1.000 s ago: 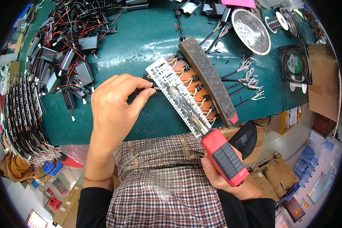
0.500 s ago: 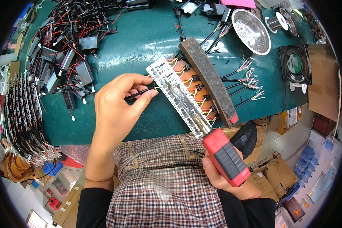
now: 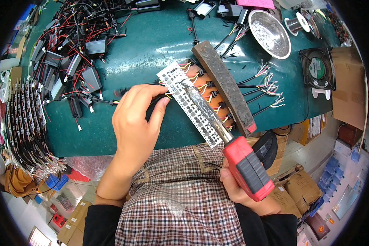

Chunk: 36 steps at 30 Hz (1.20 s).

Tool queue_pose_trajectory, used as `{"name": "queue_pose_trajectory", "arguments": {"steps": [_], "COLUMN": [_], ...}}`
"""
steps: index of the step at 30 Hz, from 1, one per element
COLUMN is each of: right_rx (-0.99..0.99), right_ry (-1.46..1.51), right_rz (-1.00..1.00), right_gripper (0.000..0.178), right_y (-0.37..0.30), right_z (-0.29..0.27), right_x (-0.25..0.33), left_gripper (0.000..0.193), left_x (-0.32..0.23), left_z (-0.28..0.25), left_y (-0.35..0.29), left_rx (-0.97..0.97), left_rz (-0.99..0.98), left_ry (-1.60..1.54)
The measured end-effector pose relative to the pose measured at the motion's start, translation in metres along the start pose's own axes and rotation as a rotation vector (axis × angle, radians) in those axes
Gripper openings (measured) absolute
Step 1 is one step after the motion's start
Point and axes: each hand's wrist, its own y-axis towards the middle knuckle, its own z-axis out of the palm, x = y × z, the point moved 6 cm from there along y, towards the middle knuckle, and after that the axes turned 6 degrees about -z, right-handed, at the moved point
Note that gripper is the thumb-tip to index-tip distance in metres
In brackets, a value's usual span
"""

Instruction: The person handles a water bottle lid and sets it aside, then solders wires onto circuit boards using a soldering iron.

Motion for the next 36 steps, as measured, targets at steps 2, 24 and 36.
{"name": "queue_pose_trajectory", "arguments": {"steps": [2, 24, 36], "right_rx": [0.009, -0.010, 0.061], "right_ry": [0.104, 0.120, 0.042], "right_rz": [0.008, 0.023, -0.066], "right_gripper": [0.005, 0.007, 0.014], "right_y": [0.001, 0.003, 0.006], "right_z": [0.002, 0.001, 0.005], "right_x": [0.001, 0.000, 0.002], "left_gripper": [0.023, 0.013, 0.013], "left_x": [-0.003, 0.007, 0.007], "left_z": [-0.002, 0.009, 0.017], "left_y": [0.001, 0.006, 0.000], "left_rx": [0.001, 0.161, 0.035], "left_rz": [0.047, -0.040, -0.237], "left_ry": [0.070, -0.081, -0.203]}}
